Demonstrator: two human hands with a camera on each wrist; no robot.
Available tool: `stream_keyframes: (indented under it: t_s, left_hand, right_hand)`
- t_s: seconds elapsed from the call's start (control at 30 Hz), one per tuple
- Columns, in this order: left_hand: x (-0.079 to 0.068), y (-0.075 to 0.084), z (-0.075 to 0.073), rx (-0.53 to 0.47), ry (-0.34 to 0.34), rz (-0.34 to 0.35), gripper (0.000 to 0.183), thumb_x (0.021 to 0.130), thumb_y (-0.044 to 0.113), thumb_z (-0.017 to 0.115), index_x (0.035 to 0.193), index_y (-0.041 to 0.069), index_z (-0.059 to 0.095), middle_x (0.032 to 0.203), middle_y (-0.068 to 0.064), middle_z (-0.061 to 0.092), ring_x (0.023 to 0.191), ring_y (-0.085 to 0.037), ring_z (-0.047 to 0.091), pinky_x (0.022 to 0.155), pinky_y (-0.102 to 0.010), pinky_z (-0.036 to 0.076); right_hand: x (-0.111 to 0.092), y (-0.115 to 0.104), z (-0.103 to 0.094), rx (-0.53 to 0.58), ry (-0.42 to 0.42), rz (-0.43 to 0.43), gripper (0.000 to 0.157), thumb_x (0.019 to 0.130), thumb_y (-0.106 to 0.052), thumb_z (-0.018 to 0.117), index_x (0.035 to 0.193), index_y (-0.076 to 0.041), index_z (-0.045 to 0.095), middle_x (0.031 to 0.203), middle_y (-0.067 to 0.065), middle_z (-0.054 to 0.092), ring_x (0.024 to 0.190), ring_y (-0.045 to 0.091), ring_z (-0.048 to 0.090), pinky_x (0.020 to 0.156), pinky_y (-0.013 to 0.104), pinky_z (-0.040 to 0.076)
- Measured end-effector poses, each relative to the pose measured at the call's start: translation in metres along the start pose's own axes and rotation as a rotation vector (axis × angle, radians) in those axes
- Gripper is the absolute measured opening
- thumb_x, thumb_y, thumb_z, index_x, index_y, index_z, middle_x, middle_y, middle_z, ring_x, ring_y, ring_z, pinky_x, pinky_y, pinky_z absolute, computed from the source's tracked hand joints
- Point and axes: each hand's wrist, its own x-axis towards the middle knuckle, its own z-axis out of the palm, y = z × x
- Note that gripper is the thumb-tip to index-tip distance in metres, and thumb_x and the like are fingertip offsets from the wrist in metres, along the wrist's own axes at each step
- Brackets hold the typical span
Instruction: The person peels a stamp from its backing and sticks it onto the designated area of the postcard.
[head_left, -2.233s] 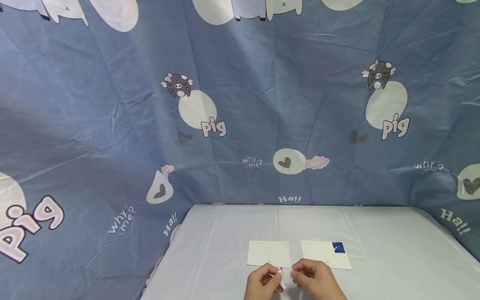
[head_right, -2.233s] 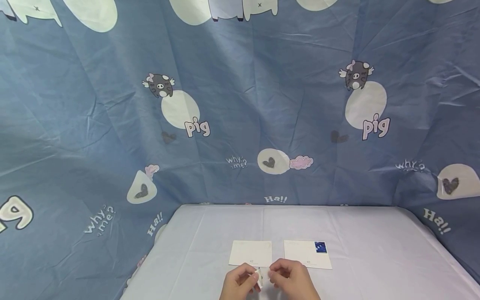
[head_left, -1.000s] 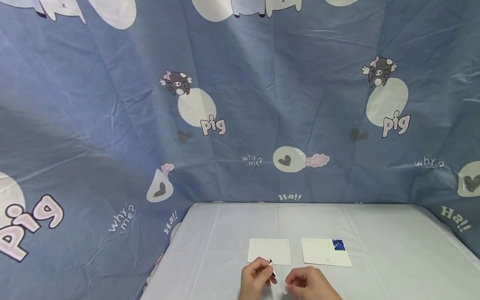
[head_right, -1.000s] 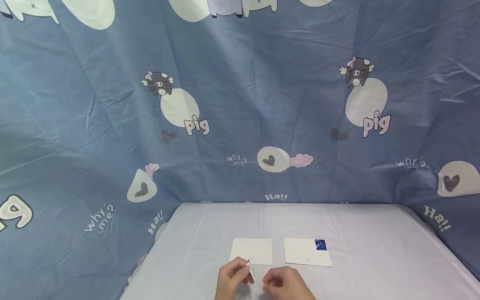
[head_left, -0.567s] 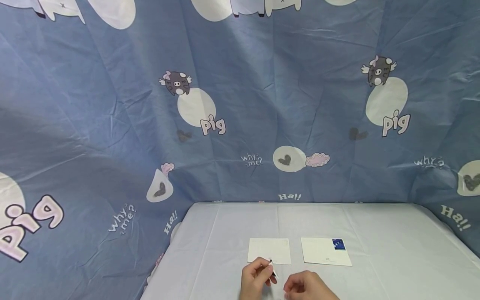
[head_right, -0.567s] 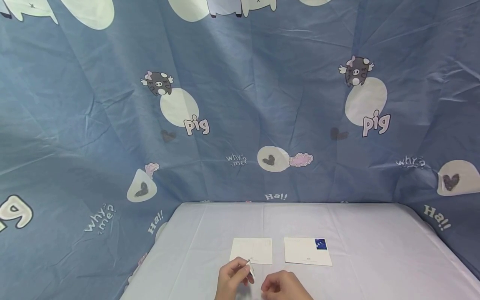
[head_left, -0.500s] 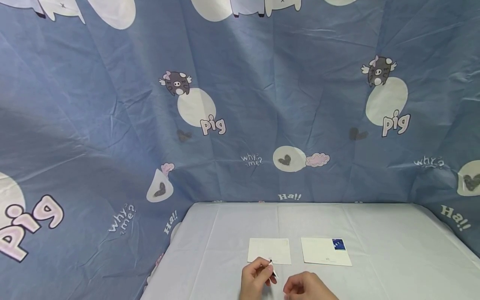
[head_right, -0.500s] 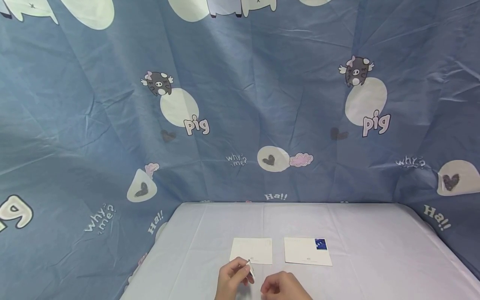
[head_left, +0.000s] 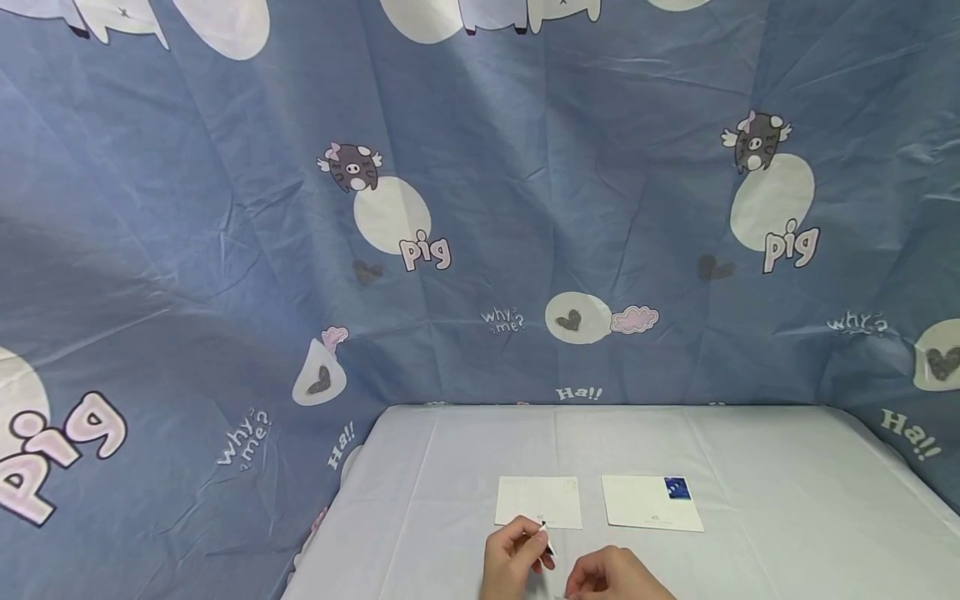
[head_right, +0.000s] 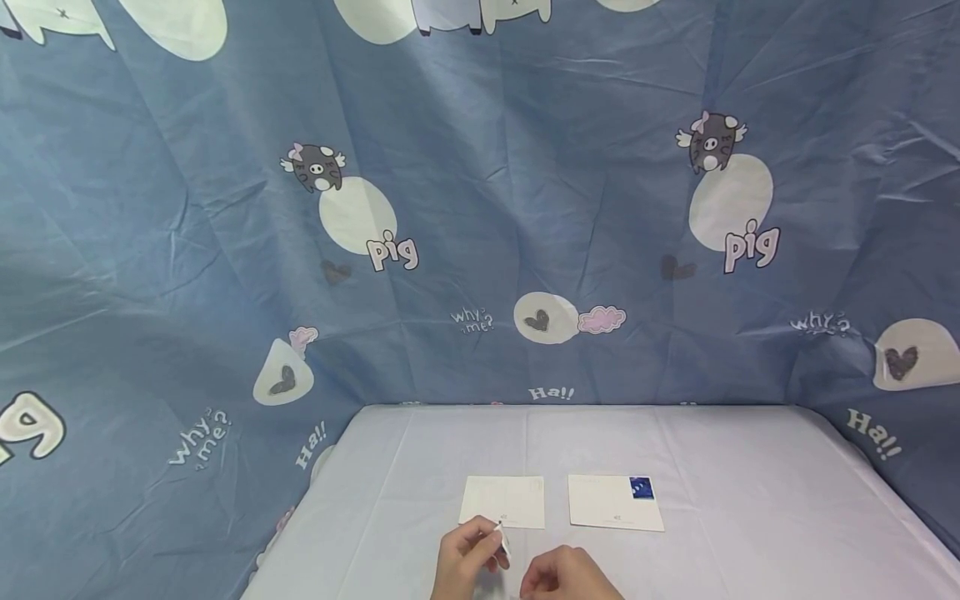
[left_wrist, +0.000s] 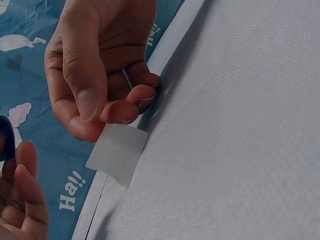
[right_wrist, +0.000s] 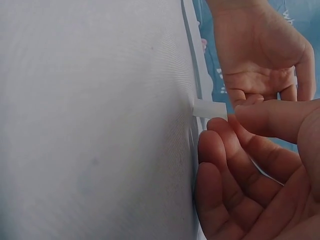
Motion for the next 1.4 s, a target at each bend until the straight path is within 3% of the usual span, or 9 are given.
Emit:
stream_keyframes:
  t_s: [0.23,0.43,0.63,0.97,1.1,1.33,1.4]
  left_hand:
    - [-0.002,0.000,0.002,0.011,-0.017,-0.042,0.016,0.091,0.006,0.066,0.084,-0.008,0.065,0.068,-0.018,0.067,0.055,-0.012,0.064,0.052,-0.025,0.049]
    - [-0.003,0.000,0.003,0.039,-0.037,-0.048,0.017,0.091,0.007,0.067,0.083,-0.007,0.065,0.067,-0.030,0.063,0.054,-0.014,0.065,0.052,-0.023,0.048]
    - [-0.005,0.000,0.003,0.038,-0.058,-0.068,0.016,0.091,0.008,0.068,0.086,-0.007,0.066,0.069,-0.028,0.064,0.056,-0.013,0.065,0.052,-0.023,0.048]
    - [-0.003,-0.007,0.004,0.066,-0.130,-0.011,0.015,0.090,0.008,0.070,0.085,-0.006,0.068,0.079,0.002,0.063,0.062,-0.005,0.061,0.056,-0.019,0.049]
    - [-0.003,-0.009,0.005,0.088,-0.120,-0.027,0.013,0.088,0.008,0.072,0.082,-0.003,0.071,0.077,0.004,0.061,0.064,-0.007,0.064,0.058,-0.020,0.051]
    - [-0.003,-0.007,0.007,0.114,-0.096,-0.065,0.002,0.086,0.001,0.071,0.085,0.002,0.072,0.080,0.002,0.064,0.064,-0.009,0.064,0.060,-0.024,0.054]
    - [-0.003,-0.005,0.009,0.120,-0.095,-0.075,0.009,0.083,-0.004,0.069,0.086,0.004,0.071,0.082,0.000,0.065,0.065,-0.009,0.063,0.061,-0.025,0.055]
  right_hand:
    - [0.000,-0.005,-0.005,-0.100,0.108,-0.018,0.005,0.086,-0.011,0.071,0.088,-0.013,0.075,0.073,-0.009,0.067,0.063,0.005,0.058,0.058,0.023,0.049]
    - [-0.002,-0.013,-0.008,-0.136,0.209,0.018,0.019,0.085,-0.017,0.078,0.103,-0.014,0.073,0.078,-0.008,0.065,0.066,0.011,0.061,0.060,0.025,0.051]
    - [-0.002,-0.016,-0.007,-0.080,0.213,0.048,0.030,0.083,-0.023,0.081,0.109,-0.011,0.071,0.082,-0.004,0.066,0.068,0.016,0.065,0.061,0.027,0.053]
    - [-0.003,-0.014,-0.003,-0.141,0.250,-0.053,0.026,0.085,-0.036,0.081,0.101,-0.016,0.075,0.079,-0.012,0.065,0.066,0.007,0.064,0.060,0.025,0.054]
    - [-0.002,-0.016,-0.004,-0.141,0.241,-0.066,0.022,0.088,-0.035,0.078,0.101,-0.017,0.075,0.080,-0.012,0.066,0.068,0.006,0.063,0.061,0.025,0.054]
    - [-0.003,-0.017,-0.010,-0.157,0.223,-0.015,0.011,0.095,-0.026,0.069,0.097,-0.017,0.075,0.085,-0.011,0.071,0.075,0.006,0.061,0.066,0.024,0.051]
    - [-0.002,-0.017,-0.011,-0.141,0.219,-0.004,0.011,0.095,-0.025,0.069,0.096,-0.016,0.075,0.084,-0.010,0.070,0.075,0.006,0.061,0.066,0.025,0.051]
